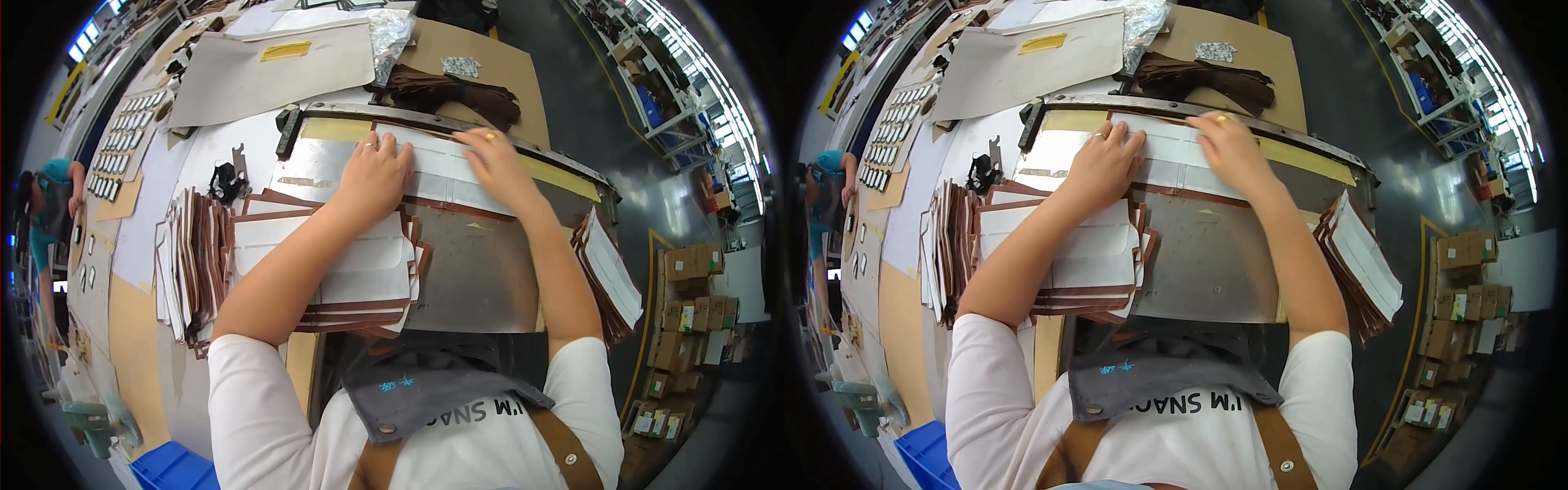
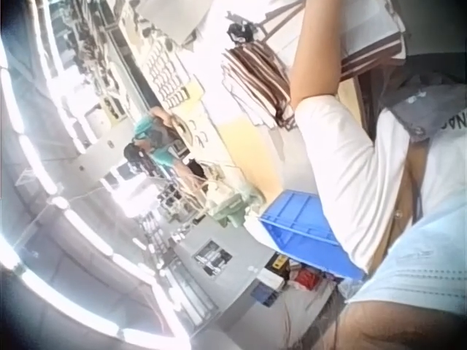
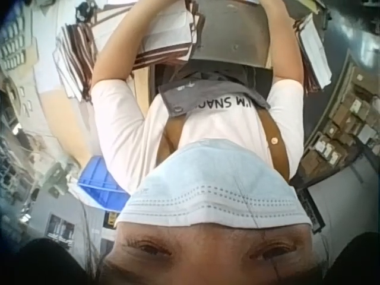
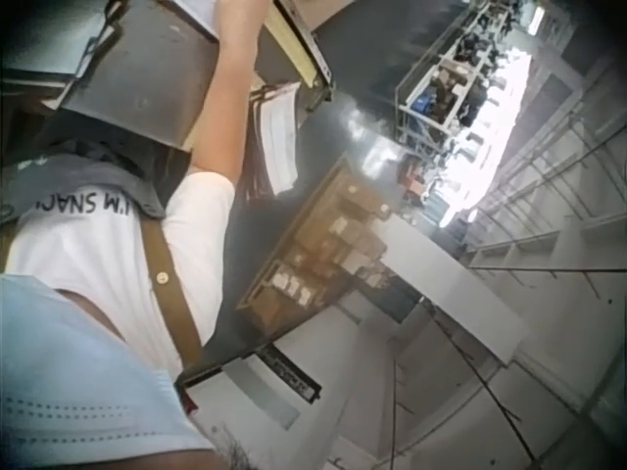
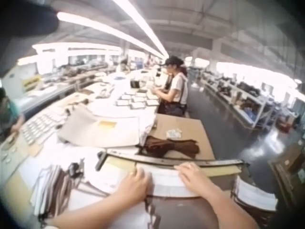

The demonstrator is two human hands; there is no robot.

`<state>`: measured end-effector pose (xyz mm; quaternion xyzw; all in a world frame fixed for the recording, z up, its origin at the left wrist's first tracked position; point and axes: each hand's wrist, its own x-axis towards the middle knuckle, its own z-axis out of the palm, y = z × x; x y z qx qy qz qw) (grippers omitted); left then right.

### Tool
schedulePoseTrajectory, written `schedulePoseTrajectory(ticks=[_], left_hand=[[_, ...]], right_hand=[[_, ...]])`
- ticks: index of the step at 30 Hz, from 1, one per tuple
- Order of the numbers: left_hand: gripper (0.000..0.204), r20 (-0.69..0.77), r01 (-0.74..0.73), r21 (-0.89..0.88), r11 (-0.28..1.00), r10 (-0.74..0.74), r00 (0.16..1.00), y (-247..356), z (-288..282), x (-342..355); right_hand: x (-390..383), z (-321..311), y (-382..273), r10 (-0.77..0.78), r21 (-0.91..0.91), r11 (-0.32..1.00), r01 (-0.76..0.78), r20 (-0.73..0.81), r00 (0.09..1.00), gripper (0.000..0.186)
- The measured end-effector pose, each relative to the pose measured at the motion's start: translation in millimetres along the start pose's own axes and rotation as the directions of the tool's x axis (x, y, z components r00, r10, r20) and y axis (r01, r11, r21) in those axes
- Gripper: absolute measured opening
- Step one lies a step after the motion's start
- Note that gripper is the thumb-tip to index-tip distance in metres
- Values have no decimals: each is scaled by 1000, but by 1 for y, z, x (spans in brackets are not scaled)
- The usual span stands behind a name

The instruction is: Aligning and folding leather lining pieces using a metal jig on a workshop table.

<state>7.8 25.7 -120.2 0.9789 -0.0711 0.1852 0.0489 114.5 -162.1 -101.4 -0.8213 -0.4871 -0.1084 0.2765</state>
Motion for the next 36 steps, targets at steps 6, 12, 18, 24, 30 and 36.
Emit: schedulePoseTrajectory(ticks=[6, 12, 18, 24, 30, 36], left_hand=[[38, 37, 58, -107, 993, -54, 998, -8, 9, -1], [47, 60, 136, -41, 990, -133, 989, -15, 3, 9], [42, -50, 107, 87, 990, -103, 993, -13, 7, 9], [40, -396, 119, -401, 908, -289, 872, -23, -1, 16], [37, -585, -99, -354, 930, -138, 799, -5, -33, 20], [29, -121, -80, -65, 995, 72, 990, -1, -5, -6]], right_hand=[[46, 52, -18, -131, 40, 991, 129, 40, 991, 25], [39, 48, -26, -179, -161, 971, 178, 10, 984, 17], [12, 8, 6, 144, -150, 980, -127, 104, 984, 25], [12, -22, 0, 419, 165, 850, -501, 366, 831, 19], [-11, -68, -31, 704, 923, 182, -340, 120, 700, 21], [-28, -38, -48, 123, 533, 283, -797, 804, 582, 29]])
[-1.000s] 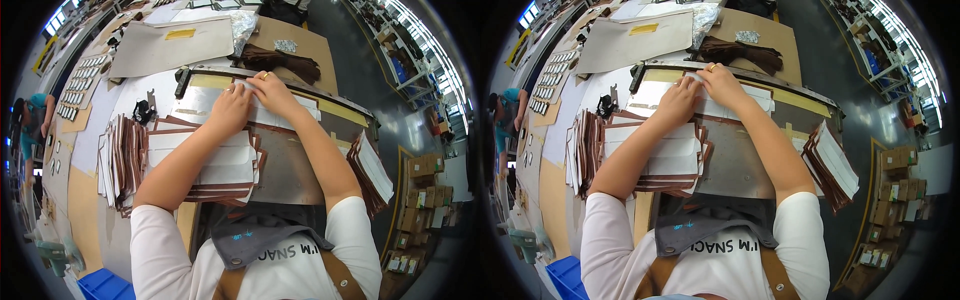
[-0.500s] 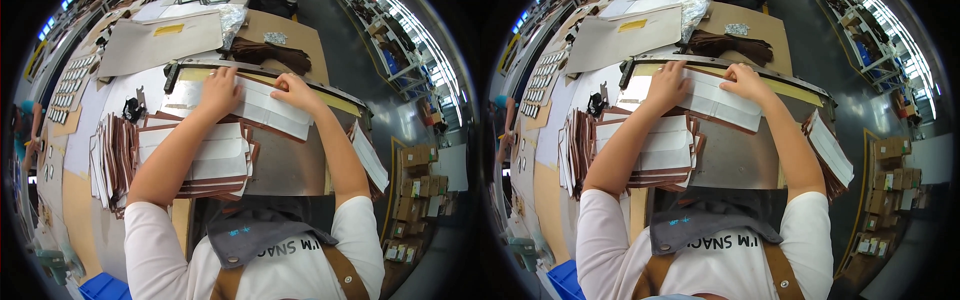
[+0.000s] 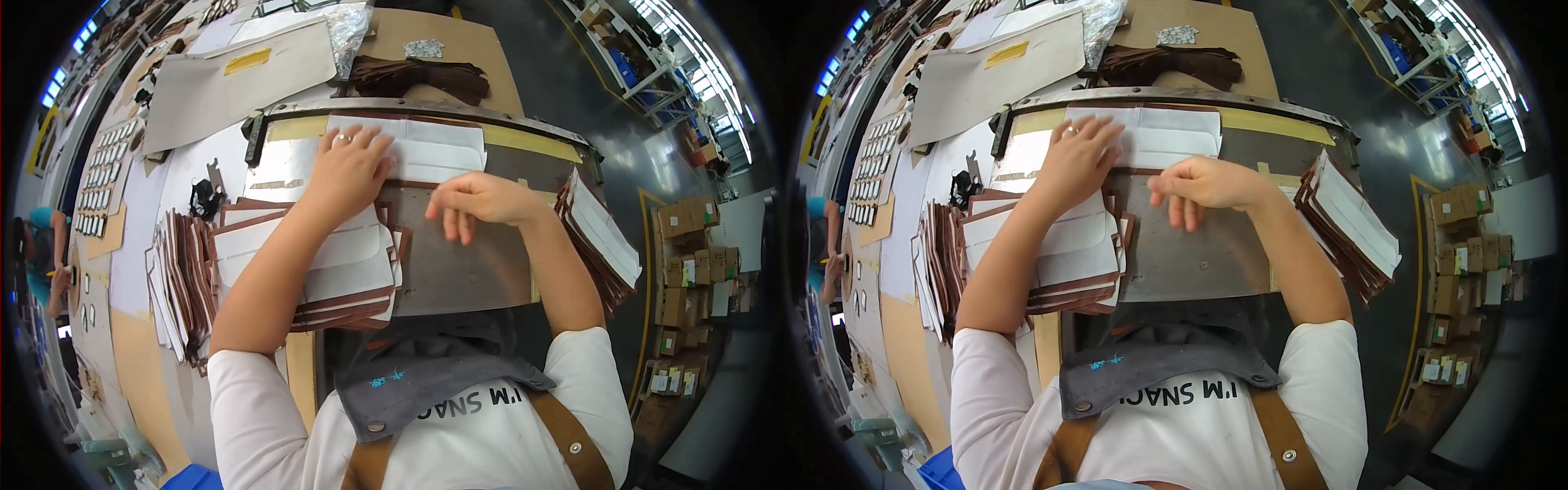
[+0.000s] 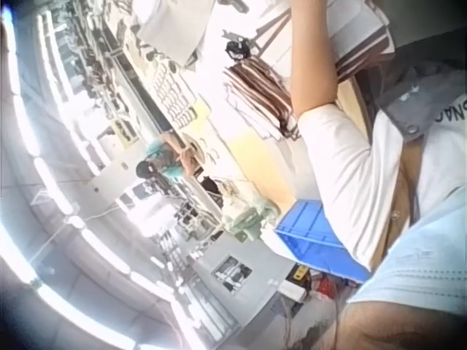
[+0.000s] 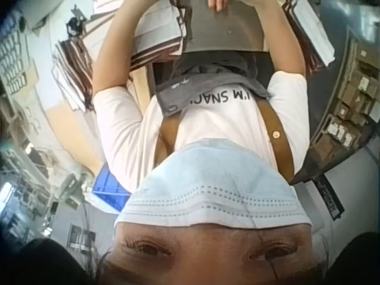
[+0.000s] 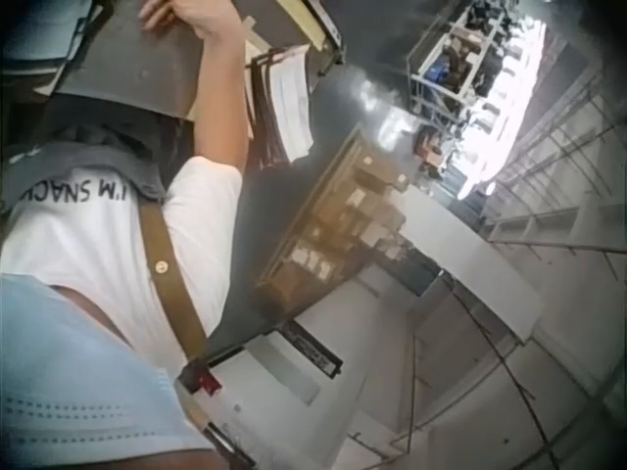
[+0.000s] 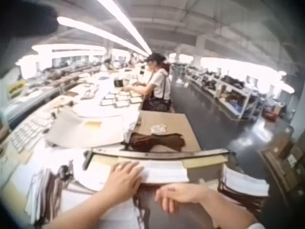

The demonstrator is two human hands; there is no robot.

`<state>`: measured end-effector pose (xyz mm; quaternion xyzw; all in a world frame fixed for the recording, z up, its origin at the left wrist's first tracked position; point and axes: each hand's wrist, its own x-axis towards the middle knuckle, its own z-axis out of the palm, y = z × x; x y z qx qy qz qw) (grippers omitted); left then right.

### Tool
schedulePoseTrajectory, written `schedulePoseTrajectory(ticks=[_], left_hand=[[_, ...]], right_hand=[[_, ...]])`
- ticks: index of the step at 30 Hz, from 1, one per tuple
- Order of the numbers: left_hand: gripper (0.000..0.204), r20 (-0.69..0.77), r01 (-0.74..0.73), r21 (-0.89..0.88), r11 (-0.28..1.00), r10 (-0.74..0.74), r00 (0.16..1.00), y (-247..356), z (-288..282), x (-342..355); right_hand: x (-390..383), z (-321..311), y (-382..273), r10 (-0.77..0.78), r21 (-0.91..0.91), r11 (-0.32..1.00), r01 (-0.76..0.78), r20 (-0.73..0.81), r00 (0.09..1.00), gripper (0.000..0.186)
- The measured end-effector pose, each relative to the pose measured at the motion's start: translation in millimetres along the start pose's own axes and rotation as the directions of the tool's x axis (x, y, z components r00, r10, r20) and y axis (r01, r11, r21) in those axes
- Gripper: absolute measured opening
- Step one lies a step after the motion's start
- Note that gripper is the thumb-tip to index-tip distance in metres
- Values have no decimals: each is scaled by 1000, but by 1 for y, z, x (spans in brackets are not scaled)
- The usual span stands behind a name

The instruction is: Aligning and folding leather lining pieces using a metal jig on a workshop table.

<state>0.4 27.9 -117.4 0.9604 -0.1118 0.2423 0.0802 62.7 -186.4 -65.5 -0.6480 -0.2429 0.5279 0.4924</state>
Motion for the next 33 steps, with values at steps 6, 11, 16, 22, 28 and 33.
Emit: schedulePoseTrajectory(ticks=[6, 11, 16, 22, 28, 33], left_hand=[[36, 337, 145, -13, 989, -132, 932, 2, -13, 2], [41, 303, 144, 93, 985, -165, 939, -5, -1, -4], [42, 288, 145, 63, 987, -157, 945, -4, 7, 2], [41, 142, 81, 99, 992, -94, 985, -2, 12, -1], [39, 196, 113, 0, 994, -110, 974, 3, 3, 4], [34, 74, 91, 13, 996, -92, 993, 2, 11, -2]], right_hand=[[11, -18, 8, -590, -799, 599, 48, -401, 701, 28], [22, -27, 37, -703, -950, 284, -127, -296, 647, 32], [20, -34, 40, -632, -939, 282, -199, -338, 697, 33], [24, -32, 40, -741, -964, 185, -192, -265, 617, 31], [20, -26, 35, -743, -955, 277, -107, -283, 607, 25], [24, -25, 32, -713, -952, 281, -117, -289, 639, 23]])
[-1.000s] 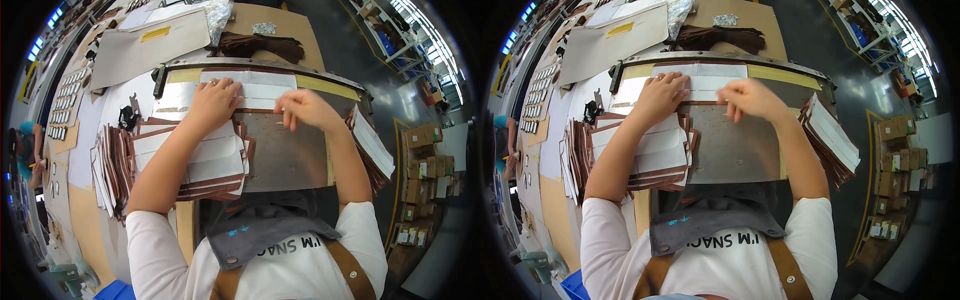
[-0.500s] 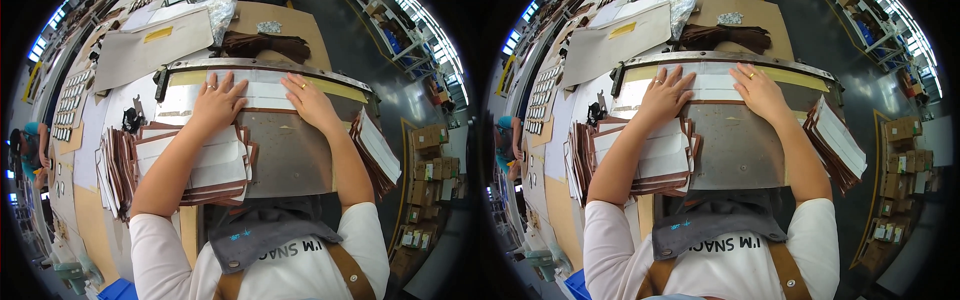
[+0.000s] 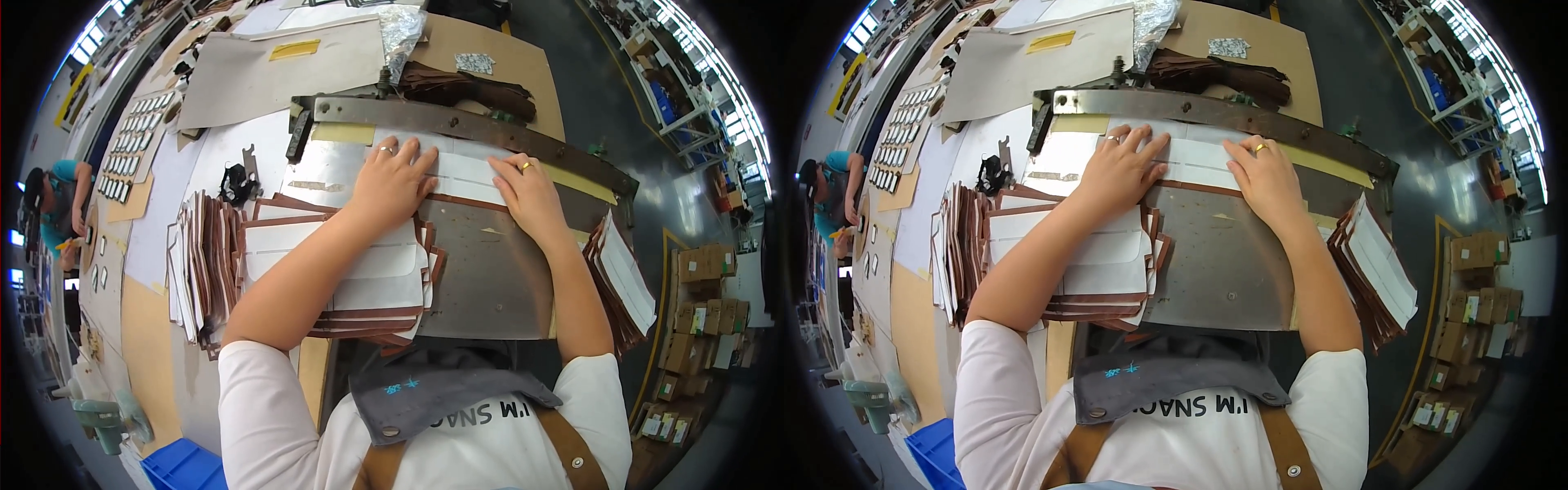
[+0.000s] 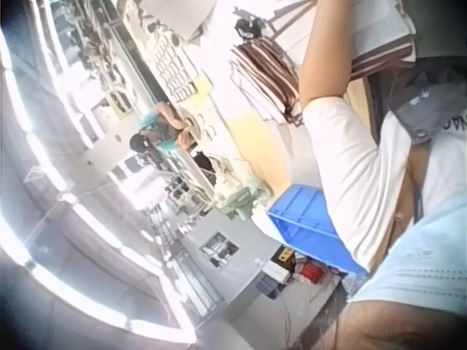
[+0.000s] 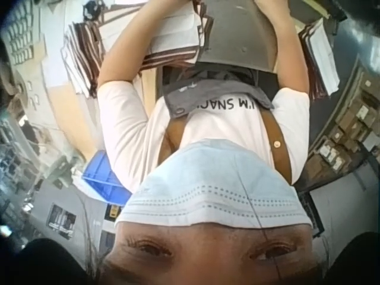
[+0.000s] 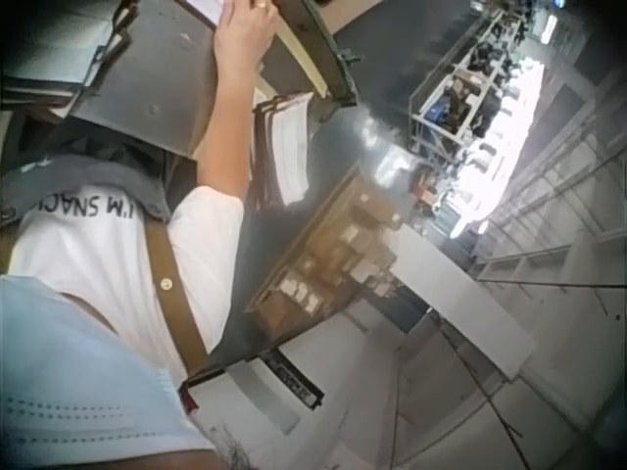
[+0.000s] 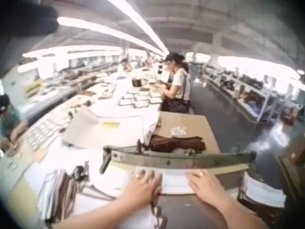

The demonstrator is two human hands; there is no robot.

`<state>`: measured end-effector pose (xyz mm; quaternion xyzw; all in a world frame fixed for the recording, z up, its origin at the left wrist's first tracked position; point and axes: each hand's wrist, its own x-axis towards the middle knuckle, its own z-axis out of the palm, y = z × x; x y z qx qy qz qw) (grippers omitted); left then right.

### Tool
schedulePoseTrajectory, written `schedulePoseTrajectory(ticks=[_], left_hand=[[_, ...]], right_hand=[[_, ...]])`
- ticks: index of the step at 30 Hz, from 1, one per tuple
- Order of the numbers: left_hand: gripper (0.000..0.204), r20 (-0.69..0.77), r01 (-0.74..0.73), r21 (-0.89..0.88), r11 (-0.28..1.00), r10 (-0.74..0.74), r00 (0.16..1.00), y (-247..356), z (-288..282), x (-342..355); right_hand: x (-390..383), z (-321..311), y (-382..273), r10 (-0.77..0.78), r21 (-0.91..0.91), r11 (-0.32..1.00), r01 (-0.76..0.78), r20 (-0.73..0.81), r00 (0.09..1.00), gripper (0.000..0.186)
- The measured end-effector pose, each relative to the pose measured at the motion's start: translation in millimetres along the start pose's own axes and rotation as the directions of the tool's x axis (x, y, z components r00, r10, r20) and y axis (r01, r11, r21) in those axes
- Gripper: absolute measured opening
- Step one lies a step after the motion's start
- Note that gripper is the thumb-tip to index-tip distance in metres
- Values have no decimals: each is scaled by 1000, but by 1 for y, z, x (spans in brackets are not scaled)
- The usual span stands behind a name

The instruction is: Aligning and folding leather lining pieces using a metal jig on a workshop table.

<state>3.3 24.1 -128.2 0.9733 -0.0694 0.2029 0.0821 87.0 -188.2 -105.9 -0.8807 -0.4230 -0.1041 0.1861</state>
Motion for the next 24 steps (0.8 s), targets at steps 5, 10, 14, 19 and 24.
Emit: schedulePoseTrajectory(ticks=[5, 10, 14, 19, 24], left_hand=[[38, 113, 3, -31, 1000, 1, 994, 4, -8, 7], [36, 42, -83, -19, 996, 83, 996, 0, -7, 3], [44, 48, 115, -96, 989, -111, 993, -6, -3, 12], [57, 139, 148, 234, 961, -184, 973, -6, -3, 12], [56, 120, 180, 244, 953, -214, 970, -5, -10, 12]], right_hand=[[34, 10, -2, -114, 27, 993, 116, -81, 990, 19], [75, 48, -20, -263, 213, 932, 295, -165, 951, 18], [74, 52, -28, -306, 59, 949, 310, -58, 950, 24], [57, 30, -22, -284, -87, 956, 280, -29, 958, 16], [24, -4, 14, -211, -71, 975, 211, 3, 978, 14]])
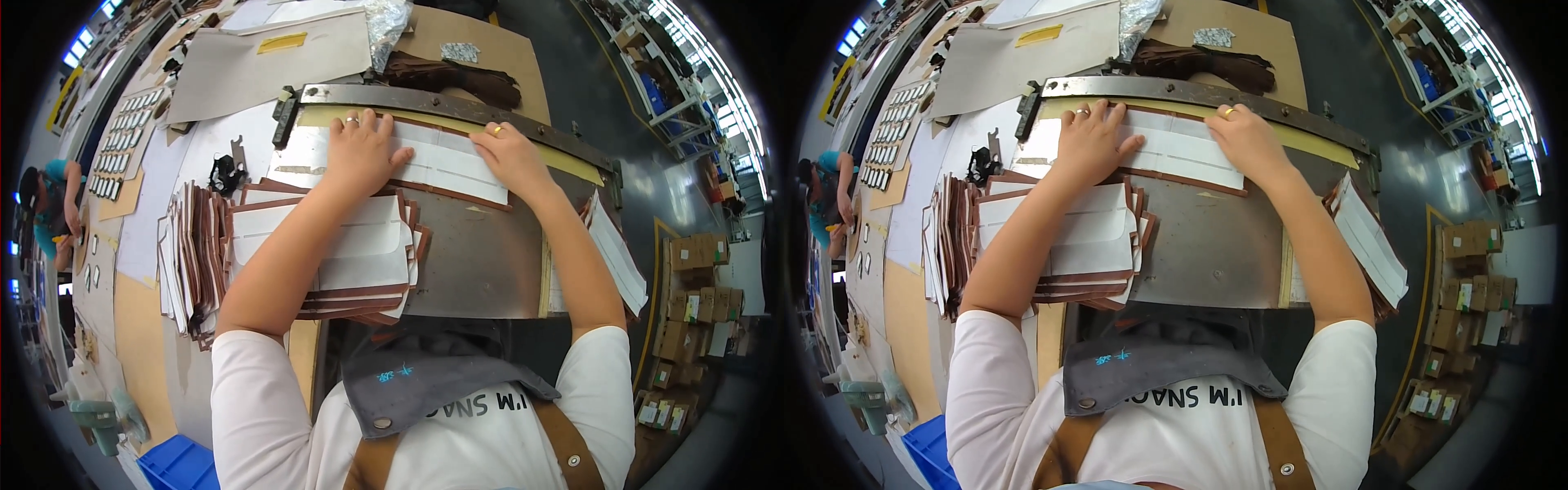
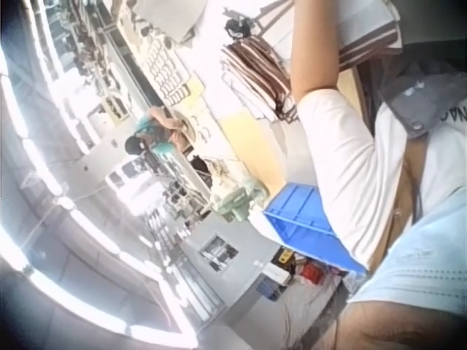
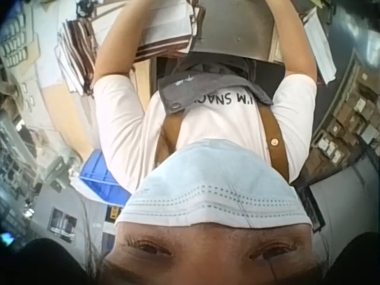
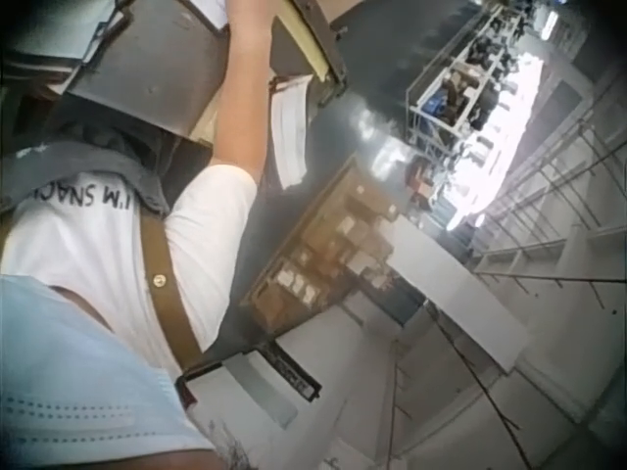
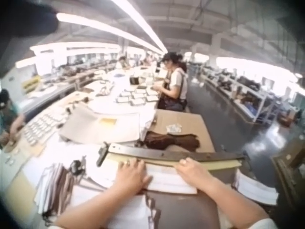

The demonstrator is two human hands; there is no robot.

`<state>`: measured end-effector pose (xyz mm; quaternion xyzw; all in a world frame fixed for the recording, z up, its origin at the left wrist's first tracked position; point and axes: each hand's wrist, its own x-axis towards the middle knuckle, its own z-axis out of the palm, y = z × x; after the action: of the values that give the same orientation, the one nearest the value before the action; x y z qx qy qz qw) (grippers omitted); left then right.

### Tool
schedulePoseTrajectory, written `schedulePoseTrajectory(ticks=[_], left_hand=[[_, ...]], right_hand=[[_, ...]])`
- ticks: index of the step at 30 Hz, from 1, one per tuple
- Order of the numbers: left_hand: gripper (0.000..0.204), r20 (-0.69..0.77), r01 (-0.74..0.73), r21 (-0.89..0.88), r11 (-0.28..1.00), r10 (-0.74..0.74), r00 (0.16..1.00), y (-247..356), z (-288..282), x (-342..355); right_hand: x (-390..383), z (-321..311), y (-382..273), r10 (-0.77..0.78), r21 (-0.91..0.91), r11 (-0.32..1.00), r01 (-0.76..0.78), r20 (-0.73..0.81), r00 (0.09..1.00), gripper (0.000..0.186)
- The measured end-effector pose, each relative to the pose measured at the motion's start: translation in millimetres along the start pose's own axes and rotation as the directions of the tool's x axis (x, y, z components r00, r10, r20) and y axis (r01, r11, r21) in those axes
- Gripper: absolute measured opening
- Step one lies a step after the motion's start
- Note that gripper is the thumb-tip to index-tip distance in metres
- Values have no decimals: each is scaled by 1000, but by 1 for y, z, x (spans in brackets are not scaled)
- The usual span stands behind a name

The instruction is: Aligning and folding leather lining pieces using a metal jig on a workshop table.

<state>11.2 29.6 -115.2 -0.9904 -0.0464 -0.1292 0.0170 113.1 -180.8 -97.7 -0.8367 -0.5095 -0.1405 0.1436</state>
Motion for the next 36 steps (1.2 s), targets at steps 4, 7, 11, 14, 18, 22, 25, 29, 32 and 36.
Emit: schedulePoseTrajectory(ticks=[4, 7, 11, 14, 18, 22, 25, 29, 32, 36], left_hand=[[50, 63, 31, -27, 999, -29, 998, -2, -8, 4], [42, -19, 132, -271, 953, -142, 990, -17, 4, 10], [33, -28, 242, -658, 713, -345, 938, -40, 22, 22], [31, 27, 238, -821, 519, -381, 924, -40, 17, 22], [29, 152, 281, -921, 268, -417, 896, -33, -3, 19], [30, 195, 291, -940, 176, -422, 885, -29, -11, 19], [31, 152, 243, -953, 182, -410, 900, -28, -8, 21], [31, 88, 194, -951, 241, -390, 917, -34, 0, 19], [28, 42, 139, -968, 209, -413, 910, -43, 7, 18], [28, 72, 187, -937, 296, -361, 930, -30, -8, 16]], right_hand=[[-27, -18, 14, 102, -75, 992, -100, 33, 994, 12], [-41, -29, 14, 354, 74, 933, -352, -10, 935, 15], [-52, -30, 0, 652, 391, 650, -651, 151, 743, 19], [-53, -29, -14, 669, 407, 596, -693, 226, 708, 25], [-47, -22, -26, 667, 345, 616, -708, 250, 702, 28], [-51, -11, -24, 629, 300, 739, -603, 13, 777, 24], [-58, -21, -26, 509, 243, 856, -456, -247, 824, 23], [-80, -71, -31, 375, 140, 924, -355, -509, 775, 24], [-128, -113, -21, 516, 316, 852, -416, -637, 573, 20], [-222, -156, -6, 743, 626, 657, -420, -631, 222, 18]])
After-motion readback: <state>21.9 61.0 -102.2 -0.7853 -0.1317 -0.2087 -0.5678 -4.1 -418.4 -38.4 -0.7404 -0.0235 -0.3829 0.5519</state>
